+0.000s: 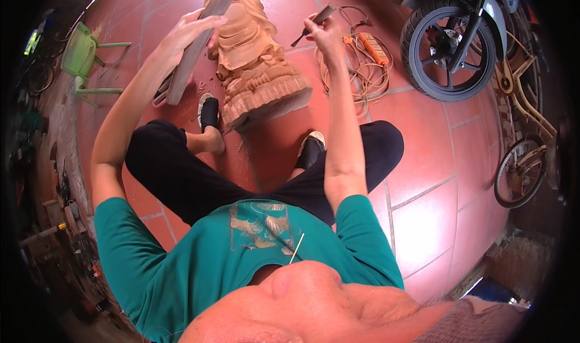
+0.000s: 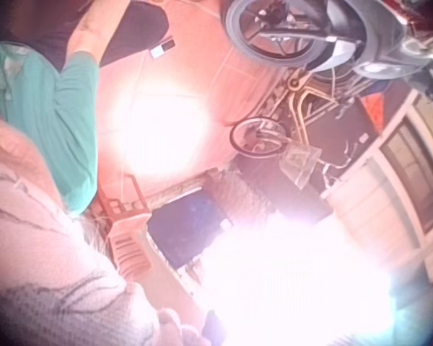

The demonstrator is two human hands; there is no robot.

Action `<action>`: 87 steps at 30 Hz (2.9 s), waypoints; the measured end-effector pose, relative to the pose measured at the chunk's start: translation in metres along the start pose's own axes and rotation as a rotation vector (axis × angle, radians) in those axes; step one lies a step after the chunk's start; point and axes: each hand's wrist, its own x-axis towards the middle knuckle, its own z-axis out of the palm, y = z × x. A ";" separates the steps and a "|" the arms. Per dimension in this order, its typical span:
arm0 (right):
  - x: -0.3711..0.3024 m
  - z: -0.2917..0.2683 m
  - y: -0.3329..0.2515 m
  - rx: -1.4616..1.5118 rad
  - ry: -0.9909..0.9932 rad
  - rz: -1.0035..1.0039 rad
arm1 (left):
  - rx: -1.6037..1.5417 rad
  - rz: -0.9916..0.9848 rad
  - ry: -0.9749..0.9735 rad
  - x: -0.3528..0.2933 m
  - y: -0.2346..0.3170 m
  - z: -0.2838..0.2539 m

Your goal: The person carves a wooden sculpture using a chisel and mallet, repeatedly striking the chisel to shape the wood. The person occasionally pauses to inspect the work and adjust the tool.

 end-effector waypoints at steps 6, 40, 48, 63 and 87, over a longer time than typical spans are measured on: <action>-0.004 0.019 0.042 -0.085 -0.027 0.113 | 0.178 -0.085 -0.022 0.006 -0.034 -0.014; -0.013 0.039 0.102 -0.065 -0.281 0.033 | 0.701 0.178 -0.150 0.059 -0.052 0.024; -0.018 0.038 0.091 -0.109 -0.349 0.035 | 0.706 0.132 -0.211 0.065 -0.049 0.017; -0.013 -0.015 0.044 0.236 0.002 0.146 | 0.502 0.085 -0.170 0.039 -0.064 -0.012; -0.053 0.015 0.015 -0.103 -0.281 0.117 | 0.419 0.107 -0.204 0.001 -0.061 -0.031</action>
